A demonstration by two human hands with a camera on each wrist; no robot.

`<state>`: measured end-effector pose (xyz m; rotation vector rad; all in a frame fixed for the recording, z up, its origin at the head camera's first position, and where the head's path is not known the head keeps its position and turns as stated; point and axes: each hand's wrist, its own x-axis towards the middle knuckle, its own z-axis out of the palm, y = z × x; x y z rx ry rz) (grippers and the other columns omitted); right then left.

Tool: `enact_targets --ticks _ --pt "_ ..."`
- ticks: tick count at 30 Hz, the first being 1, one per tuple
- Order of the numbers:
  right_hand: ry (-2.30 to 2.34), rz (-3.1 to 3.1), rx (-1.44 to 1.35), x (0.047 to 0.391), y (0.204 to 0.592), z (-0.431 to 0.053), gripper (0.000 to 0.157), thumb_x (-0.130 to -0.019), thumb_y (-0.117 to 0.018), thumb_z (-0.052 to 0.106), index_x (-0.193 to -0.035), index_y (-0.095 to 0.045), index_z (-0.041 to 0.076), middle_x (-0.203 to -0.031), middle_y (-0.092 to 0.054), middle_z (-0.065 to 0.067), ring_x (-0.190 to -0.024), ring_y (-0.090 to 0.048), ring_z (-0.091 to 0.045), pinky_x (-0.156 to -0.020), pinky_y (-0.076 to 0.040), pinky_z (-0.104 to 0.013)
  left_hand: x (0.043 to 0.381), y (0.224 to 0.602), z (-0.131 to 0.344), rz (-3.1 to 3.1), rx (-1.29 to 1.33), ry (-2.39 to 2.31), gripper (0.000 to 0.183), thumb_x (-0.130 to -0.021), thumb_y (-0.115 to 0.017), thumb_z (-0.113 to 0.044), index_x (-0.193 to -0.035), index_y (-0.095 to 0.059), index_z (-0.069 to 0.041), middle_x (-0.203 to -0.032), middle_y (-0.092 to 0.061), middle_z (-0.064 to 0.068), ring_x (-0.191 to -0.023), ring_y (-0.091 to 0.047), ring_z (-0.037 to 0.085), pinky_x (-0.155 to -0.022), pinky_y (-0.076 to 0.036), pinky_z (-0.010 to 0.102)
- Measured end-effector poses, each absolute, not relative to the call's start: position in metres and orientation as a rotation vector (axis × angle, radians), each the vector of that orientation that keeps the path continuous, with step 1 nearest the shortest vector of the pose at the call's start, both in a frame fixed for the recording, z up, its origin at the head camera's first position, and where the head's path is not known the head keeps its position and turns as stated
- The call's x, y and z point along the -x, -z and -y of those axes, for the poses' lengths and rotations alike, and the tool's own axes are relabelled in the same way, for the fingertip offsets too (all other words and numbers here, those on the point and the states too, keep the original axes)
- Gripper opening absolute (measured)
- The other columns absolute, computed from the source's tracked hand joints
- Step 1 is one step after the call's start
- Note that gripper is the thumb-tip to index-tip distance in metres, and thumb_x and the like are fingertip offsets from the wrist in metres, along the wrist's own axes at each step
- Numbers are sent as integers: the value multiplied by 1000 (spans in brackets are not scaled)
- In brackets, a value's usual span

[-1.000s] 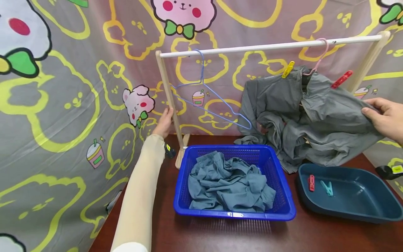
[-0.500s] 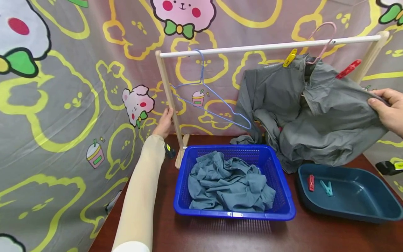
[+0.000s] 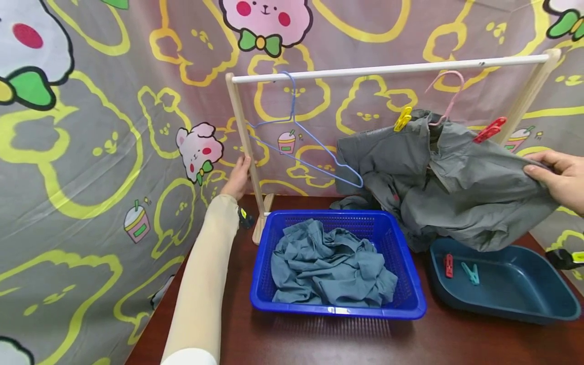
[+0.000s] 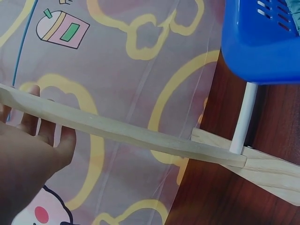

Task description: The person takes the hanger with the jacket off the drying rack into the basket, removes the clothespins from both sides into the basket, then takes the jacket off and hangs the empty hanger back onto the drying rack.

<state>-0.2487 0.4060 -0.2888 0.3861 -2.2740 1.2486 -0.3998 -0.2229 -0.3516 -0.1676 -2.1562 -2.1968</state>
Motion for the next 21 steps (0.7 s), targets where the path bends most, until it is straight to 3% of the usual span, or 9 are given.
enact_targets --ticks 5,10,18,21 --pt "-1079 2407 -279 243 299 -410 44 -96 -53 4 -86 -56 46 -72 -50 31 -58 -48 12 -49 -36 -10 399 351 222 2184 153 2152 52 -104 -24 -33 -146 -22 -3 -145 -29 26 -131 -29 35 -105 -26 44" --pt "-1077 2446 -251 239 311 -411 40 -96 -55 7 -85 -58 45 -70 -53 30 -56 -50 9 -48 -38 -11 396 350 221 2253 123 2044 49 -105 -24 -33 -144 -26 -4 -143 -34 25 -128 -32 37 -103 -28 45" --pt "-1109 2521 -269 235 326 -411 30 -95 -56 4 -88 -66 31 -77 -54 28 -61 -52 4 -51 -40 -13 395 344 221 2309 114 2030 49 -105 -24 -33 -144 -27 -4 -143 -33 24 -126 -33 34 -102 -28 43" --pt "-1101 2557 -269 233 330 -411 21 -95 -55 6 -91 -69 21 -80 -54 28 -63 -52 2 -52 -41 -14 385 336 219 2326 92 2051 49 -105 -23 -31 -145 -25 -4 -144 -33 23 -128 -32 33 -105 -27 43"
